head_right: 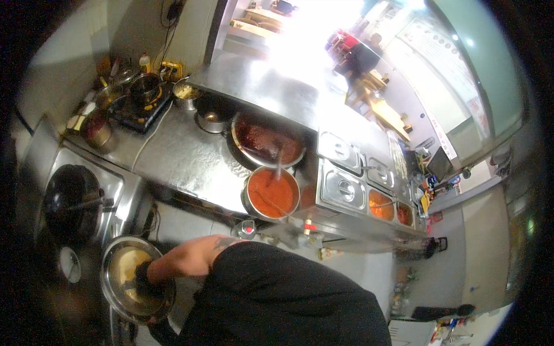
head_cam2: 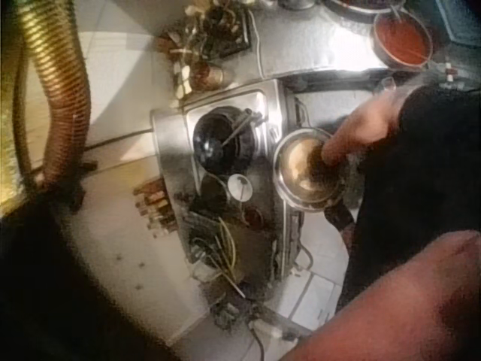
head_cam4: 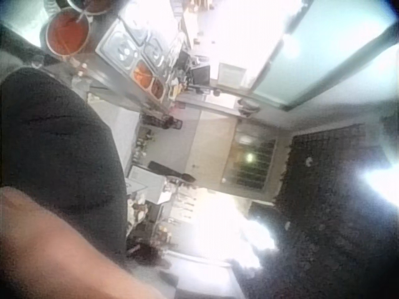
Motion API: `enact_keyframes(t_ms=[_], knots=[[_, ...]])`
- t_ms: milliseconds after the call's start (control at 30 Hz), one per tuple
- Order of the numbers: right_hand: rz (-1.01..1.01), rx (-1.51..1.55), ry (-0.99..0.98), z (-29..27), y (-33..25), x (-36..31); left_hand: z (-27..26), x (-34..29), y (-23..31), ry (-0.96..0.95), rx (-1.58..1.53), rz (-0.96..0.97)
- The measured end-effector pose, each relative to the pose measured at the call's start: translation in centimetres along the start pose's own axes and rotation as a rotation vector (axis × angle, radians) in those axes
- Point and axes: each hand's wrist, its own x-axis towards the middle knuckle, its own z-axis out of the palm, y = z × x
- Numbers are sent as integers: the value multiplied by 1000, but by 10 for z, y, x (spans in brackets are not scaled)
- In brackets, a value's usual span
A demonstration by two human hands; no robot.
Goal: The person scrapes residue from a metal bowl, rinses it in a sink, and scrubs the sink with a blue sponge. They then rinse a rectangular metal tray and wipe the sink area before placing the bowl on a counter.
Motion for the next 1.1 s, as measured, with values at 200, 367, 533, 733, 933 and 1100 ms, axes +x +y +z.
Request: enact_keyframes(t_ms=[200,367,533,733,933,1100], knots=[[8,7,-5,0,-4,3,-8,-1,-1,5,10,1],[20,7,-25,4,-11,0,-16,-7,-3,1,3,0],[21,-9,-40,9,-22,2,-24,-14,-5,1,0,10],[20,-26,-63,18,-32,11,-35,-22,-5,0,3,19],[13,-28,-82,31,-44,19,-53,-35,-8,14,6,30],[14,-14,-81,32,-50,22,-78,-53,-17,30,40,59]])
